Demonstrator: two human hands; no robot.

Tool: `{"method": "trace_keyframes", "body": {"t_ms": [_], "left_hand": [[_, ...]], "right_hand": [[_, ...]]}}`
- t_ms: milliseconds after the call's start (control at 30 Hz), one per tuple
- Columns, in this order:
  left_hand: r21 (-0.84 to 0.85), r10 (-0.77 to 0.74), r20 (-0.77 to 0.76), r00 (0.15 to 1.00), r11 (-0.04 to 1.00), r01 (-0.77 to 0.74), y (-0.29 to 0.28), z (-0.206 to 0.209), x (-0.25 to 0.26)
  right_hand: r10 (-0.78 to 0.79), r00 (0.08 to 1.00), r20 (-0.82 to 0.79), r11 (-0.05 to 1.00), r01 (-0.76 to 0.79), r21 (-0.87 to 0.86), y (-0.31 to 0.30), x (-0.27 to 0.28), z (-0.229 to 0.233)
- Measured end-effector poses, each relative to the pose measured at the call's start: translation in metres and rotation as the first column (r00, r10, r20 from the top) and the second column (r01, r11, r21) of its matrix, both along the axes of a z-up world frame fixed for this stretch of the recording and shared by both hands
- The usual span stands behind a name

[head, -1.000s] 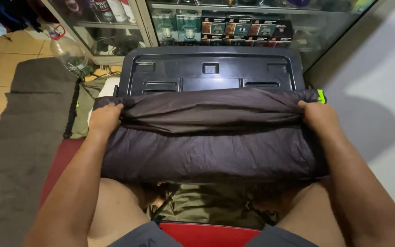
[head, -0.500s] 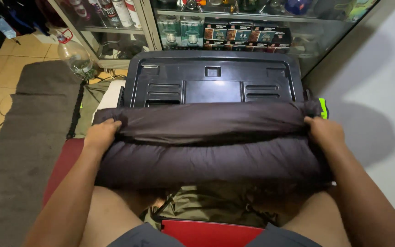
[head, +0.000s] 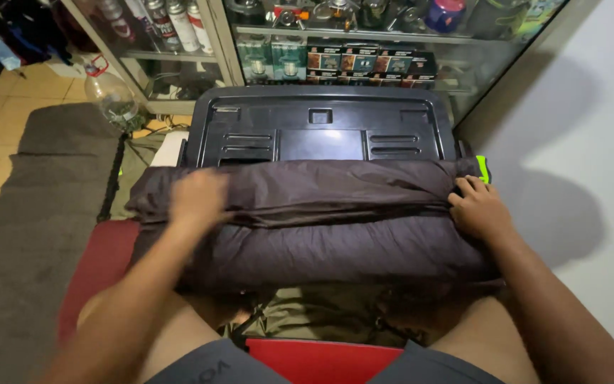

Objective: The person folds a dark purple sleeping bag on a black plastic storage bin. They smooth the fabric, fold it in half lengthwise, roll it tightly, and then place the rolled bundle into a matching purple stuff sack, pulling the drawstrings to close it.

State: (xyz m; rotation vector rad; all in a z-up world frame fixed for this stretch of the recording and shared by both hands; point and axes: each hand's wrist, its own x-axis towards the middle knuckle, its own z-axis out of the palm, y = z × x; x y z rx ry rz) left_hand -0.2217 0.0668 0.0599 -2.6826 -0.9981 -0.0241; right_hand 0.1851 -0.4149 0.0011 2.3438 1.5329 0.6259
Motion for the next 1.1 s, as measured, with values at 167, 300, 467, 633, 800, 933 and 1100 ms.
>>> {"method": "trace_keyframes", "body": {"t_ms": [167,300,467,633,800,933,1100], "left_hand": [[-0.288,-0.61,0.139,0.78,0.729,0.621,-0.105,0.032,0.08],[-0.297,-0.685,0.034,0.728,0.688,0.662,-0.108,-0.073,0.106],[-0.036,-0.715,0.215,0.665,0.675,0.737,-0.117,-0.111,0.1],[-0.34,-0.63,0.168,0.758,0.685,0.644,-0.117,-0.076,0.097],[-0.662,-0.37,0.147,0.917,0.652,0.369,-0.09,-0.02,0.065],[-0.533,-0.153,-0.052,0.987,0.84,0.102,-0.04,-0.011,0.018],[-0.411,-0.093,-0.186,0.978,0.912,0.009,0.013,-0.003,-0.035]], "right_hand": [[0.103,0.978,0.181,0.986,-0.124,0.113,-0.006,0.0,-0.016],[0.103,0.984,0.142,0.99,-0.115,0.078,-0.009,0.006,-0.025],[0.123,0.989,0.083,0.958,-0.14,0.25,0.024,-0.013,0.009],[-0.086,0.94,-0.33,0.983,0.026,-0.18,0.072,-0.054,0.063],[-0.085,0.938,-0.337,0.954,-0.022,-0.3,0.082,-0.043,0.034],[-0.065,0.928,-0.366,0.958,-0.045,-0.283,0.082,-0.044,0.04],[-0.159,0.715,-0.681,0.985,0.071,-0.155,0.075,-0.042,0.063]]}}
